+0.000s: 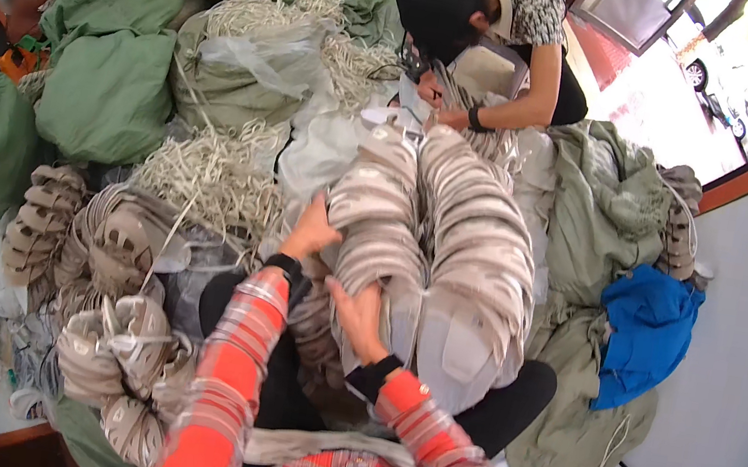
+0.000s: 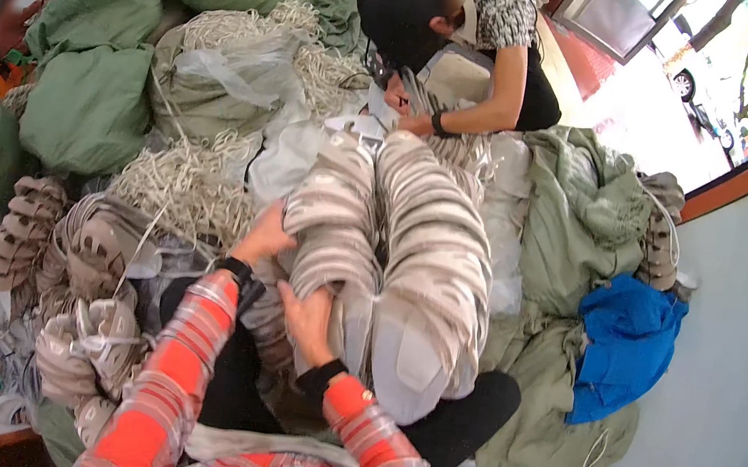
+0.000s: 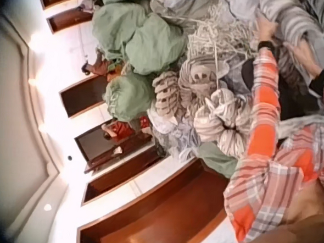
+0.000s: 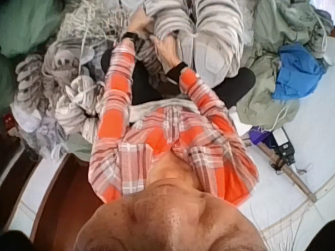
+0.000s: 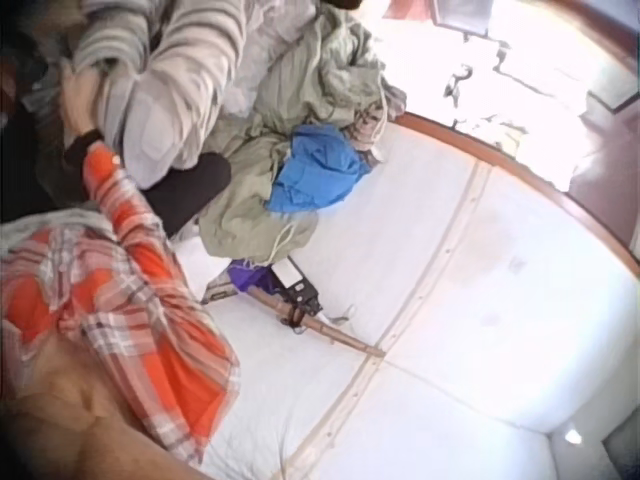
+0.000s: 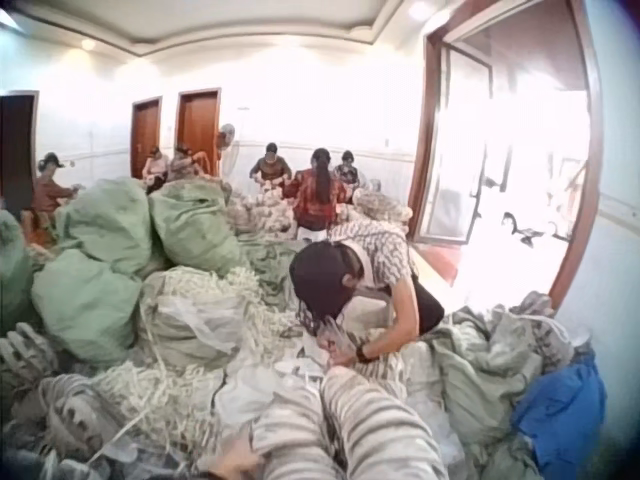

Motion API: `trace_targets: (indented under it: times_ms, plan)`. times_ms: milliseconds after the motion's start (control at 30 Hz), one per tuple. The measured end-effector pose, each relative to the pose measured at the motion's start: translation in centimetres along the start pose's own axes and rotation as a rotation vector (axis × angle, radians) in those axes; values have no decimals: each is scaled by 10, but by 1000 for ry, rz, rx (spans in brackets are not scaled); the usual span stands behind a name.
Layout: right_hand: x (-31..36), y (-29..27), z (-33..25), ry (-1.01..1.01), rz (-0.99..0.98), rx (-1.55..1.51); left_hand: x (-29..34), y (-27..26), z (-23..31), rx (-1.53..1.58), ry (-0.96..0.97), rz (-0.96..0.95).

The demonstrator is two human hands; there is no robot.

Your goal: The recorder is lacing and organizing shoe uppers while sitting among large quantities of shoe components.

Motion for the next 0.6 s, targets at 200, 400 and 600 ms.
trace_targets:
  times_ms: [200, 400, 600]
  plan:
    - [-19, 10, 37, 167, -27, -132, 2, 26, -3, 63, 42, 200]
    - [45, -49, -14, 287, -277, -219, 53, -20, 90, 281, 64, 370]
    - [141, -132, -65, 527, -517, -376, 145, -78, 206, -3, 84, 485]
Point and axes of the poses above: each hand's wrist, its own x-axis away from the middle knuckle, its own y-axis out of the palm, z = x × y, the point moved 1 cm from there along -x, towards the middle knuckle, and after that the axes turned 14 degrees about y, right-handed, at the moved point
